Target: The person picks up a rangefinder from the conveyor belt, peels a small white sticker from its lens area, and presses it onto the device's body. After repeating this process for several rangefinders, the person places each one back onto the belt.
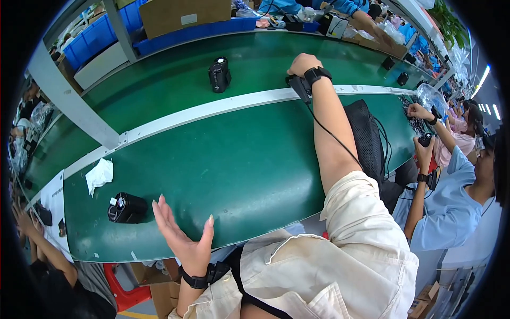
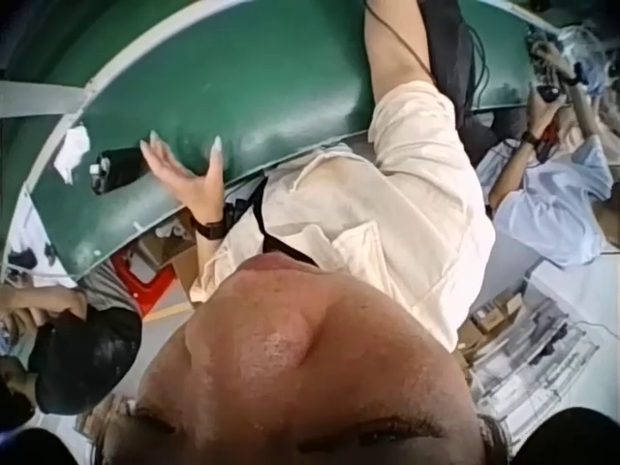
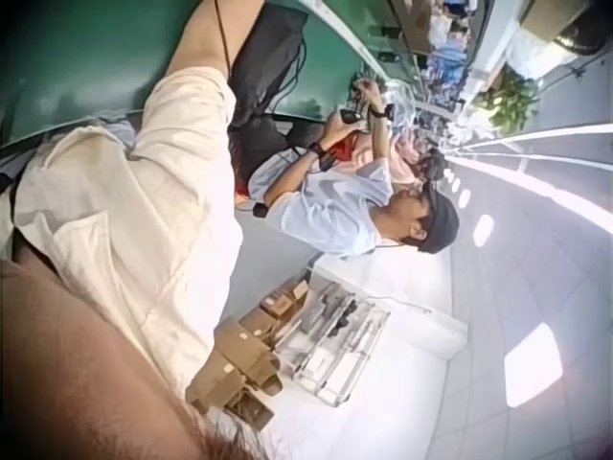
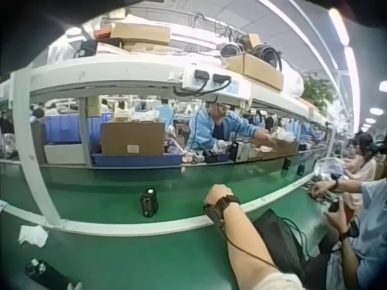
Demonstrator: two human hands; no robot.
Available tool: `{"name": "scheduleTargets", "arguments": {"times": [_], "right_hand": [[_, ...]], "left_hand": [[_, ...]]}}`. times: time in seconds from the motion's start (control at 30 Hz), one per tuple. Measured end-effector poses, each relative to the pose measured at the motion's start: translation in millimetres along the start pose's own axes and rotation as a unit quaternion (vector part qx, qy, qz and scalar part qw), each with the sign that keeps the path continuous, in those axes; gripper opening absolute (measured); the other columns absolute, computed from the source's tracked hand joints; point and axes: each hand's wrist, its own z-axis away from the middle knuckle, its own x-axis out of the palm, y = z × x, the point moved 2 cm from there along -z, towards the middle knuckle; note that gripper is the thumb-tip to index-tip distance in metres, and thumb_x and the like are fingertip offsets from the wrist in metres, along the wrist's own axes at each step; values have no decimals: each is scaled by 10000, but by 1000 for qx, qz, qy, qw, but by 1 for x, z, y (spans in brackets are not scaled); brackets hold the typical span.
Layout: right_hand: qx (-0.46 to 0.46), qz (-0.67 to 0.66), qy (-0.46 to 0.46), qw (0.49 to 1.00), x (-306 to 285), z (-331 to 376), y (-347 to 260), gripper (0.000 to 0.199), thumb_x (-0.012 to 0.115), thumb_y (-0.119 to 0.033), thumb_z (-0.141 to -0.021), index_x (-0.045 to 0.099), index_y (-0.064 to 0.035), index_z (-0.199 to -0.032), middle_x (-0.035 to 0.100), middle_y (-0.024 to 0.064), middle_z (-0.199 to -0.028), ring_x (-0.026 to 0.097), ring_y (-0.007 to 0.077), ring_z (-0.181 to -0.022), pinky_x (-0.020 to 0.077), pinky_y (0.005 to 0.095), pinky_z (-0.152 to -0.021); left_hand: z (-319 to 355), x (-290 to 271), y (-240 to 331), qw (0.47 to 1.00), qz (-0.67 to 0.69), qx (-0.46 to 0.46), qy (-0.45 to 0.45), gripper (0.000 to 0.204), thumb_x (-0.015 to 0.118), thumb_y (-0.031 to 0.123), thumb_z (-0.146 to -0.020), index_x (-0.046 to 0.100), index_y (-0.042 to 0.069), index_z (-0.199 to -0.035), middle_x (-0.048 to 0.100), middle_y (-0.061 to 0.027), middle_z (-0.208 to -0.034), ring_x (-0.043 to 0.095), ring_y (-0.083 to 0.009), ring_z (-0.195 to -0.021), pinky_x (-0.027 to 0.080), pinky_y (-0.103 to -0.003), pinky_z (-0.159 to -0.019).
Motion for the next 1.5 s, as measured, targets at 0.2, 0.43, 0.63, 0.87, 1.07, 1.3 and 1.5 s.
{"name": "scheduleTargets", "arguments": {"times": [0.2,0.43,0.63,0.87,1.07,1.3,1.5], "right_hand": [[-75,-254,-85,960,-14,26,-25,363,673,-364,-817,688,-114,-1080,667,104,-1116,642,283,-1032,568,423,-761],[-450,-452,-502,584,-23,170,-146,380,527,-317,-967,605,25,-1114,625,116,-1096,621,223,-997,550,370,-807],[-422,-373,-612,555,33,287,-189,385,452,-325,-1016,605,16,-1111,631,72,-1070,602,146,-912,512,302,-802],[-624,-244,-246,701,3,263,-192,193,608,-179,-934,672,-13,-1006,626,102,-926,614,187,-786,486,276,-636],[-723,-355,-156,572,-15,283,-181,154,704,-45,-807,698,-10,-956,608,109,-871,599,216,-739,476,290,-629],[-718,-343,-121,593,-11,287,-182,200,731,-11,-746,703,-18,-944,600,105,-866,585,225,-743,471,296,-640],[-750,-286,-111,586,-9,282,-186,152,745,-18,-733,697,-15,-877,599,80,-848,576,190,-734,455,268,-617]], "left_hand": [[4,-3,-8,1000,-2,2,1,1027,786,45,-689,132,-40,-1476,267,-249,-1479,310,-364,-1360,232,-446,-1138],[-4,-4,1,998,47,4,-33,1084,819,83,-657,133,-7,-1491,306,-217,-1460,284,-314,-1386,210,-432,-1144],[-9,-12,14,980,190,-43,-29,1062,875,108,-622,239,-27,-1462,422,-211,-1383,453,-269,-1277,367,-378,-1059],[-5,-18,-9,959,260,-100,-60,895,875,84,-633,389,-14,-1378,545,-140,-1244,555,-193,-1142,456,-330,-961],[-1,-16,-7,956,253,-125,-79,728,868,92,-649,474,-2,-1253,559,-118,-1163,575,-174,-1055,472,-318,-917],[0,-15,-10,997,64,-22,24,675,830,103,-684,472,11,-1249,528,-139,-1088,562,-239,-955,465,-336,-835],[-1,-13,-8,999,41,2,13,660,806,96,-703,459,8,-1257,510,-155,-1076,528,-288,-932,446,-355,-824]]}}
